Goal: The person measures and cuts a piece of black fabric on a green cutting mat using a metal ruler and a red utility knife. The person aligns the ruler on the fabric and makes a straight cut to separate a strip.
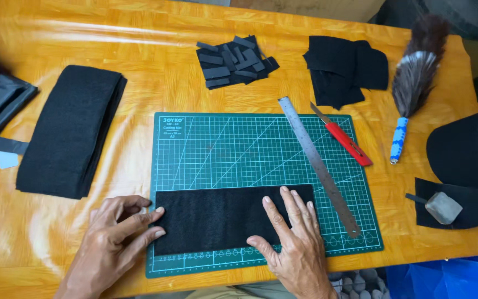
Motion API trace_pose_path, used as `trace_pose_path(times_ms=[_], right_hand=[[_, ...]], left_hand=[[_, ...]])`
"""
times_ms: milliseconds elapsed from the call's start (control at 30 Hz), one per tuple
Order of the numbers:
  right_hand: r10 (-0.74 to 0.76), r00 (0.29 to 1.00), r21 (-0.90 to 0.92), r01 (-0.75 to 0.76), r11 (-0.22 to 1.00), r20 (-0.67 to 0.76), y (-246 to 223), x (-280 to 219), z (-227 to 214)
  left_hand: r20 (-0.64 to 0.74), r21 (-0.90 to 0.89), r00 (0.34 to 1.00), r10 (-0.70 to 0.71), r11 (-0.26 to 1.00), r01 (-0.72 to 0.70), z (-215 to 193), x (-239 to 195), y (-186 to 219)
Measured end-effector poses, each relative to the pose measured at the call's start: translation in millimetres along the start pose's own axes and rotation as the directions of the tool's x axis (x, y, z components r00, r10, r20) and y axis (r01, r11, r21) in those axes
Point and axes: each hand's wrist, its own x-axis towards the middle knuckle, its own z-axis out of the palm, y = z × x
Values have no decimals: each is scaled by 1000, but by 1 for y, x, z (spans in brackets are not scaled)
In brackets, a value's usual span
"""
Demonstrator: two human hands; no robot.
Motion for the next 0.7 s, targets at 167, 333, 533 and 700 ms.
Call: trace_pose_path(times_ms=[167,333,533,700], right_hand=[[-2,999,-2,2,1000,-50,11,-1,-5],[-15,998,-9,14,1000,-65,23,-4,-8],[-71,997,-38,71,997,5,33,-11,1],[0,993,-181,-21,983,-115,37,-14,16]], left_hand=[[2,19,1000,-5,1000,5,3,-3,-4],[0,28,1000,2,1000,-2,4,-1,-5],[-64,-13,998,18,1000,-19,-9,8,16],[-17,-118,997,77,990,-78,-15,11,19]])
